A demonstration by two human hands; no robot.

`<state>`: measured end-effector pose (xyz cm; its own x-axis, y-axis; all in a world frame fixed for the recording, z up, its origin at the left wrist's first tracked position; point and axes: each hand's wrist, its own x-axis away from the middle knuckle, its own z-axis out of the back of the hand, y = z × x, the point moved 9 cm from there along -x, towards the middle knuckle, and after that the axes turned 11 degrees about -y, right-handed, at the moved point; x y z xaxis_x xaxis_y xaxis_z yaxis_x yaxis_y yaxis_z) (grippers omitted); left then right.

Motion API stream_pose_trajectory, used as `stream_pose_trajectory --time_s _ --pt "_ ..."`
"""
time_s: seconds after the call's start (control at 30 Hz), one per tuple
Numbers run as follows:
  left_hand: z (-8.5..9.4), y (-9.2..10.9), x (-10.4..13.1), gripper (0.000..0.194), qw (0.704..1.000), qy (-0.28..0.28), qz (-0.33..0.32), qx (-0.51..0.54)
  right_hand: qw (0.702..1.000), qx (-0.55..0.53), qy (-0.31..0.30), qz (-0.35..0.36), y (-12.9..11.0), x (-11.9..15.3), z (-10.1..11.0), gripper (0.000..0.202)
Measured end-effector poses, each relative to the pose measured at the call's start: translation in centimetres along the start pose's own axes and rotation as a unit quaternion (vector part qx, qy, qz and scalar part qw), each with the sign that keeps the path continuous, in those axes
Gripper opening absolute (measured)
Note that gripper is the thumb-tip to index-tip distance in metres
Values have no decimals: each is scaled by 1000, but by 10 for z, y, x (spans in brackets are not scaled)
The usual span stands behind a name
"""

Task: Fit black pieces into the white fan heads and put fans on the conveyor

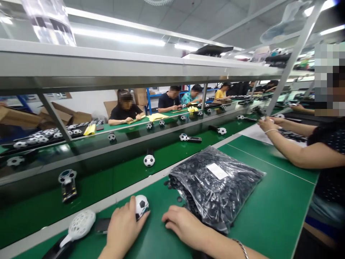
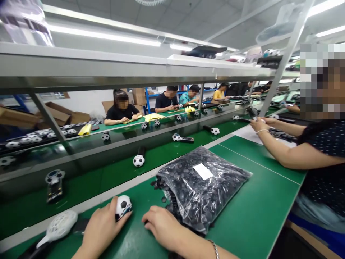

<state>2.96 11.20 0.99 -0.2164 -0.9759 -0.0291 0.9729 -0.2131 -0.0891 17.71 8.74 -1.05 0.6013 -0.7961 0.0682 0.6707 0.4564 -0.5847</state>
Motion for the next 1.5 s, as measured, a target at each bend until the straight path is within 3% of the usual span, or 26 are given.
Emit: stream_pose_trajectory --time_s 0.13,0.2,0.3,0.4,0.6,0.77,0.87,0.93,1.13,1.23,1.5 --pt "-3 1 15 50 998 -42 -26 27 998 17 51 11 0 1 10 15" --pt "-12 0 25 62 994 -91 -43 35 997 8 68 16 -1 3 16 15" --pt "-24 2 42 77 985 -158 -55 28 997 -18 68 18 0 3 19 17" --pt "-30 10 55 73 979 -185 -74 47 997 -20 69 17 0 1 20 17" --pt "-20 19 56 63 974 -151 -124 119 991 -87 91 49 -3 2 25 12" --pt "-9 23 25 81 943 -150 -156 254 979 -169 109 40 5 4 28 11" --pt "-8 32 9 78 914 -156 -194 321 977 -183 103 44 8 4 27 10" --pt "-10 33 5 77 905 -152 -198 343 979 -169 99 58 4 4 27 9" --pt "-13 32 11 73 936 -110 -164 290 977 -85 95 170 -25 8 25 16" --pt "-12 33 12 73 937 -110 -161 290 971 -41 99 213 -36 9 20 19" --pt "-11 30 10 78 928 -124 -140 322 969 46 115 212 -45 -1 9 17"
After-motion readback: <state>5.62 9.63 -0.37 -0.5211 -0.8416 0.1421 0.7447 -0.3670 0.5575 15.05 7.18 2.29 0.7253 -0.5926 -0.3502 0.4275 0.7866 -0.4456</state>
